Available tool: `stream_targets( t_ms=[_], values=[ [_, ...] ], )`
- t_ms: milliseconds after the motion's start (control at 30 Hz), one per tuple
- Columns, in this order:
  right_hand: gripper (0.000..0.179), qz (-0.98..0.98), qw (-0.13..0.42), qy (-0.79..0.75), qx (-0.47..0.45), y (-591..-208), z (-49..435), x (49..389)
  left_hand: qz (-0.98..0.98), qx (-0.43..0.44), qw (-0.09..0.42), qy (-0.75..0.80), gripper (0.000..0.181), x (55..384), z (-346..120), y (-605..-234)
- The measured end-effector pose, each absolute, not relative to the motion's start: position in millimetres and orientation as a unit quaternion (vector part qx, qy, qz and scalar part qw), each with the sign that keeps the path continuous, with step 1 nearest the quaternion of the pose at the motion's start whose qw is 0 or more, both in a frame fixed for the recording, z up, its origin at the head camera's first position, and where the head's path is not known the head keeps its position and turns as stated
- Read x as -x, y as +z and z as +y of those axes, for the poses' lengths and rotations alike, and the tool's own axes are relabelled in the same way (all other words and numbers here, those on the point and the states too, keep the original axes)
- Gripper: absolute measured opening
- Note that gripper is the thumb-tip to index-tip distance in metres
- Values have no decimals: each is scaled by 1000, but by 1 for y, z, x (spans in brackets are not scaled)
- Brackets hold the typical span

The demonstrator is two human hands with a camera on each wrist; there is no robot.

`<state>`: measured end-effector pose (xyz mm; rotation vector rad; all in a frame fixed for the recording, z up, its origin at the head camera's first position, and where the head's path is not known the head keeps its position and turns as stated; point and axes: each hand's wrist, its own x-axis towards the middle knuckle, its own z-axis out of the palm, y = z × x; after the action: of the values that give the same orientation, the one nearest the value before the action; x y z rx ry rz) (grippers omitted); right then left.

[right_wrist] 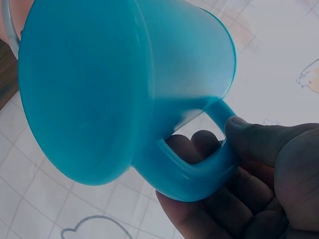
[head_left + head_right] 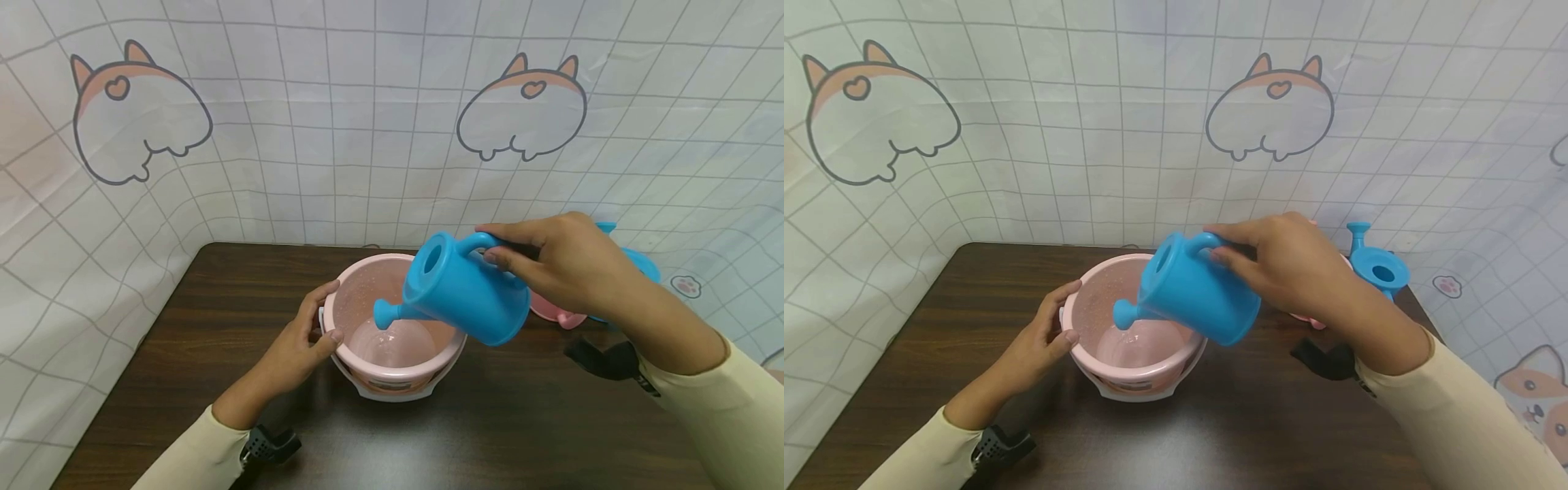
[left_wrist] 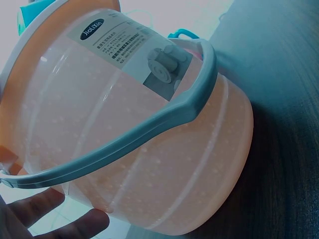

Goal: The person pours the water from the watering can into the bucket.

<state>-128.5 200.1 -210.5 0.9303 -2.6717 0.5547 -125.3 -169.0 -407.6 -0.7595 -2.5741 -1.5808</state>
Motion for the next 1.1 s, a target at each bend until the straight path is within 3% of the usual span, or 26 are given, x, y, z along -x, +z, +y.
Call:
stream_targets(
  t_ms=[1100],
  values=[
    [39,-926,68,143,-341,-188,189,135,-830,238,9,-504,71,125,-169,-407]
  ],
)
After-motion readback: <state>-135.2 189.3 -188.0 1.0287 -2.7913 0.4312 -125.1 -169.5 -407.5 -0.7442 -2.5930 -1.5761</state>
